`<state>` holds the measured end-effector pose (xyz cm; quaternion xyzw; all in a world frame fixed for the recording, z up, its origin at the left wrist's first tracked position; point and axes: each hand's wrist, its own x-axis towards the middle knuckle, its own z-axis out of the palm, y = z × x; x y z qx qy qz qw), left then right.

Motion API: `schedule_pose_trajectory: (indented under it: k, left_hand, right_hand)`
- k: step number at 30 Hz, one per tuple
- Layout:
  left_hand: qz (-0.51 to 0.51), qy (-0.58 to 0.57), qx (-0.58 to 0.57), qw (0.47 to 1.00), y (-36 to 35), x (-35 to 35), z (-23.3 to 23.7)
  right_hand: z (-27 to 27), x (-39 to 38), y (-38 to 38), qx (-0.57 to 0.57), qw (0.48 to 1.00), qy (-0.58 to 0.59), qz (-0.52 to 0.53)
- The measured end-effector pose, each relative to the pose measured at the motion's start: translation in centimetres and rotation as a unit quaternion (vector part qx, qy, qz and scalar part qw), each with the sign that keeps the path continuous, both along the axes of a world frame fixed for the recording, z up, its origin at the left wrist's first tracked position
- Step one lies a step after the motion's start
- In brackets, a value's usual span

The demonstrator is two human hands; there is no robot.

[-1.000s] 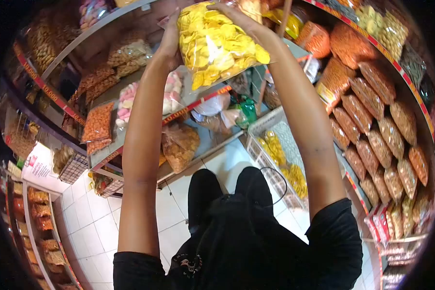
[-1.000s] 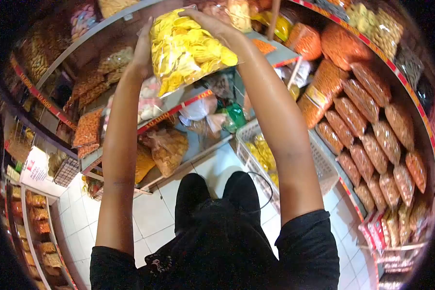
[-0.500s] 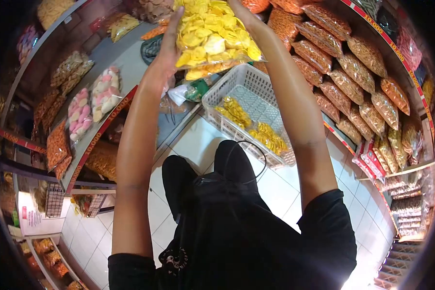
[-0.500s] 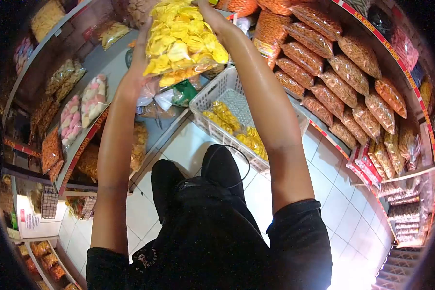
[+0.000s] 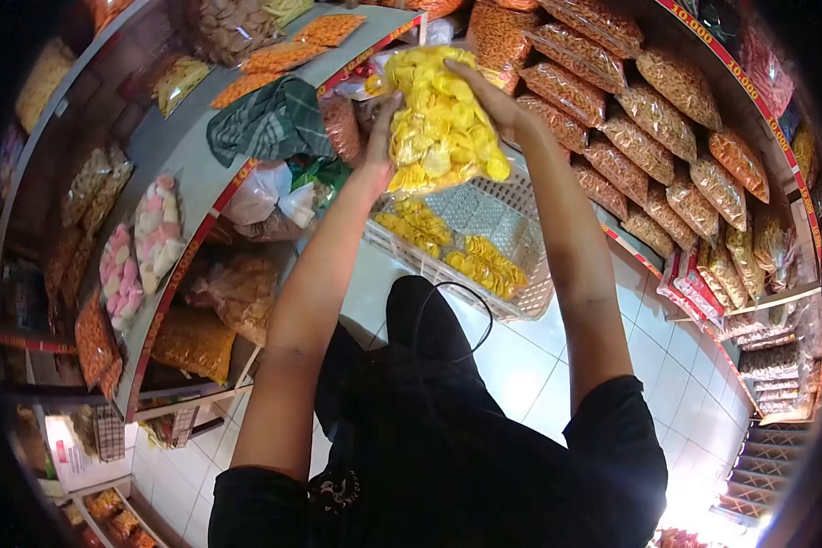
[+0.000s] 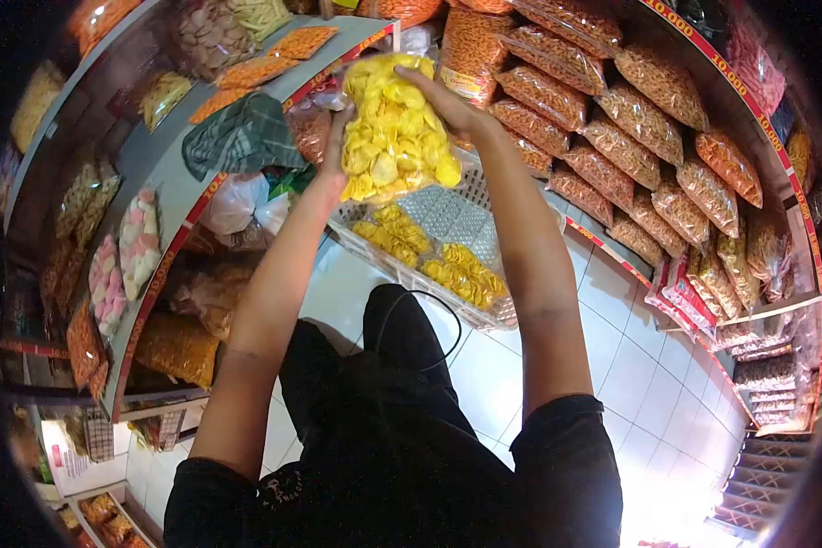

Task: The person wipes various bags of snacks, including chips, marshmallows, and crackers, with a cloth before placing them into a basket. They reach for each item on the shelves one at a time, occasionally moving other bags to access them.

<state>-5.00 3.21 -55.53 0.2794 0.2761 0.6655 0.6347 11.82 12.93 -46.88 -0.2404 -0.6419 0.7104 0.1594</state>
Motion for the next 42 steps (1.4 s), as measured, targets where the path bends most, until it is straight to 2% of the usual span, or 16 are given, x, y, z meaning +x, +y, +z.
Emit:
schedule_pose_trajectory:
  k: [2,4,7,8,11,15,18,21,24,28,32,33,35,38,40,42]
  left_hand:
    - [-0.029,-0.025,-0.013,0.999,0.7,1.3,-0.8]
    - [-0.03,-0.013,-0.035,0.999,1.1,2.5,-1.9]
    - [-0.036,0.003,-0.075,0.997,3.4,2.0,-6.0]
    - [-0.044,-0.006,-0.085,0.995,3.8,2.1,-6.6]
    - [-0.037,0.039,-0.089,0.995,6.3,1.0,-10.9]
    - [0.006,0.142,-0.147,0.979,8.7,-0.5,-16.5]
    - [0.027,0.179,-0.216,0.959,10.0,-1.0,-21.1]
    - [0.058,0.124,-0.223,0.965,9.3,1.2,-19.0]
    - [0.101,0.197,-0.281,0.934,10.4,2.0,-18.6]
    - [0.112,0.172,-0.315,0.927,11.8,2.7,-19.7]
    - [0.136,0.163,-0.268,0.94,14.6,1.6,-27.4]
    - [0.127,0.216,-0.316,0.915,14.9,1.5,-28.2]
    - [0.102,0.32,-0.409,0.849,14.4,1.7,-24.4]
    - [0.067,0.323,-0.498,0.802,15.9,0.4,-30.9]
    - [0.139,0.212,-0.481,0.839,15.8,0.7,-36.5]
    - [0.169,0.103,-0.461,0.865,15.9,0.8,-37.7]
  right_hand:
    - [-5.9,-0.5,5.3,0.04,0.998,-0.018,-0.044]
    - [-8.2,-0.1,7.5,0.074,0.992,-0.042,-0.096]
    - [-7.1,1.3,4.8,0.114,0.971,-0.093,-0.186]
    - [-6.7,1.7,4.6,0.105,0.98,-0.09,-0.142]
    - [-6.9,2.2,4.4,0.104,0.975,-0.115,-0.16]
    - [-13.6,1.7,7.7,0.107,0.962,-0.114,-0.224]
    - [-15.3,0.9,7.9,0.162,0.962,-0.09,-0.199]
    - [-19.6,-0.4,10.5,0.24,0.941,-0.126,-0.201]
    - [-22.3,-1.2,11.6,0.3,0.888,-0.237,-0.256]
    - [-24.5,-0.9,13.0,0.326,0.895,-0.249,-0.174]
    - [-26.9,-0.8,13.9,0.358,0.878,-0.283,-0.145]
    - [-27.8,-0.8,14.0,0.381,0.859,-0.306,-0.151]
    - [-29.5,-1.1,14.7,0.378,0.857,-0.321,-0.141]
    - [-31.7,-1.7,15.0,0.41,0.849,-0.313,-0.118]
    - [-33.2,-2.4,15.2,0.454,0.838,-0.288,-0.093]
    - [-34.0,-3.4,15.1,0.452,0.832,-0.313,-0.074]
